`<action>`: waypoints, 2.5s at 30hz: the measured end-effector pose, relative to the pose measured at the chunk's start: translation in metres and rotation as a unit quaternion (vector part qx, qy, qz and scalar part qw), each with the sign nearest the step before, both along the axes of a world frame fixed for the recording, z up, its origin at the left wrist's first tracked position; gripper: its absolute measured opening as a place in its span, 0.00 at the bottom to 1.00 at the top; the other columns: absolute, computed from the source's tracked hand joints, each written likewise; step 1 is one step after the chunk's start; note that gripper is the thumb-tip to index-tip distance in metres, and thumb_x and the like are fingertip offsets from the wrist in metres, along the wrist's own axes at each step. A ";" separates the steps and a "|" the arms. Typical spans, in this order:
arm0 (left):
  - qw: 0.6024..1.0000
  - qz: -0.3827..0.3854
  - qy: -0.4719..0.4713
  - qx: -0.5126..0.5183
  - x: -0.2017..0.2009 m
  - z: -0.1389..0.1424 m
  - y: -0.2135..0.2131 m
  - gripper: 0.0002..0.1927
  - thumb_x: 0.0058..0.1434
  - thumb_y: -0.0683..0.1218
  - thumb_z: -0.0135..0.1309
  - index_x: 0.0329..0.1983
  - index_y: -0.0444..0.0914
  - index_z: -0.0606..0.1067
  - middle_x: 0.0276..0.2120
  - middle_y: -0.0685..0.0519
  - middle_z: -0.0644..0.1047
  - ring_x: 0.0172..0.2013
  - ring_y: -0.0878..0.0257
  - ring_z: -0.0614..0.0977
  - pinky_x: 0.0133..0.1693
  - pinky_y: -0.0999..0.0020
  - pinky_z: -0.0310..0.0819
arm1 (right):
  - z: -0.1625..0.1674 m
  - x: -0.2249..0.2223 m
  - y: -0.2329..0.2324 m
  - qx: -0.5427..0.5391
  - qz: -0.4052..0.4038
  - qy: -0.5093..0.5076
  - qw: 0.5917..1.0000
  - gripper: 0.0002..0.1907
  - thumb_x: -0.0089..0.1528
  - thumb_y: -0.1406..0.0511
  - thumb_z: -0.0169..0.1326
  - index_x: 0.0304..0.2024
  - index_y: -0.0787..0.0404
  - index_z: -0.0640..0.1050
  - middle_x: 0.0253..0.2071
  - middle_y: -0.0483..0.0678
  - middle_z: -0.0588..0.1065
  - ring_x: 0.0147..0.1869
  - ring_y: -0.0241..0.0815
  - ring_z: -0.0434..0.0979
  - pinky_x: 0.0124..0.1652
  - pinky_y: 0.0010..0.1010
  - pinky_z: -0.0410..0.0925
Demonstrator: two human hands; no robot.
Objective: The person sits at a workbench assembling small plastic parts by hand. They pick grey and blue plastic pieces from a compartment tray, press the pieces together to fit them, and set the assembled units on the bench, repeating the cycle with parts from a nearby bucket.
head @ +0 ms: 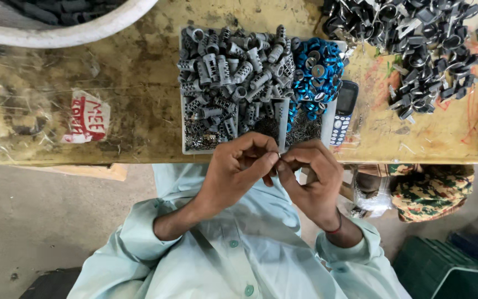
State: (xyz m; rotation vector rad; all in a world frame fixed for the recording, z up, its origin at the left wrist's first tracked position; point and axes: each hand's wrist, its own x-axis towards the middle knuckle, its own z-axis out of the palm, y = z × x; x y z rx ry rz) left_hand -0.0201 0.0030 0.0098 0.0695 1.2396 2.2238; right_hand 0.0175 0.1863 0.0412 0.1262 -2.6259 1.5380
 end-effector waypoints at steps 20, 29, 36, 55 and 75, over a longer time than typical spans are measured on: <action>0.995 -0.084 0.037 -0.027 0.005 -0.001 -0.029 0.03 0.66 0.39 0.58 0.39 0.33 0.77 0.30 0.59 0.77 0.30 0.77 0.74 0.31 0.79 0.72 | -0.006 0.000 0.018 -0.069 0.074 -0.113 0.988 0.18 0.58 0.77 0.63 0.49 0.61 0.78 0.44 0.52 0.78 0.43 0.44 0.83 0.41 0.28 0.76; 0.998 -0.046 0.028 -0.018 0.012 -0.002 -0.022 0.06 0.67 0.40 0.58 0.43 0.32 0.77 0.33 0.58 0.77 0.31 0.76 0.75 0.31 0.79 0.72 | -0.016 -0.061 -0.037 0.278 -0.021 0.074 0.957 0.16 0.60 0.69 0.66 0.48 0.62 0.77 0.43 0.54 0.76 0.41 0.53 0.79 0.36 0.37 0.70; 0.997 -0.030 0.069 -0.029 0.005 -0.006 -0.027 0.07 0.68 0.41 0.57 0.44 0.32 0.76 0.37 0.57 0.79 0.36 0.73 0.77 0.38 0.76 0.75 | 0.016 -0.019 -0.001 0.202 0.085 -0.005 0.976 0.20 0.61 0.78 0.58 0.55 0.61 0.78 0.47 0.55 0.75 0.44 0.45 0.81 0.42 0.32 0.73; 0.997 0.009 -0.071 -0.031 0.008 0.008 -0.020 0.07 0.62 0.39 0.62 0.37 0.30 0.77 0.29 0.54 0.79 0.28 0.72 0.79 0.29 0.74 0.79 | 0.015 0.000 -0.005 0.143 0.070 0.110 0.981 0.17 0.62 0.80 0.62 0.51 0.62 0.79 0.52 0.52 0.79 0.52 0.45 0.83 0.49 0.30 0.77; 0.960 0.113 0.211 -0.144 0.024 0.017 -0.008 0.11 0.66 0.36 0.58 0.49 0.31 0.71 0.43 0.49 0.77 0.43 0.64 0.82 0.43 0.72 0.80 | 0.024 0.009 -0.015 0.214 0.039 0.100 0.971 0.23 0.56 0.77 0.66 0.53 0.62 0.80 0.46 0.52 0.77 0.46 0.44 0.82 0.44 0.33 0.75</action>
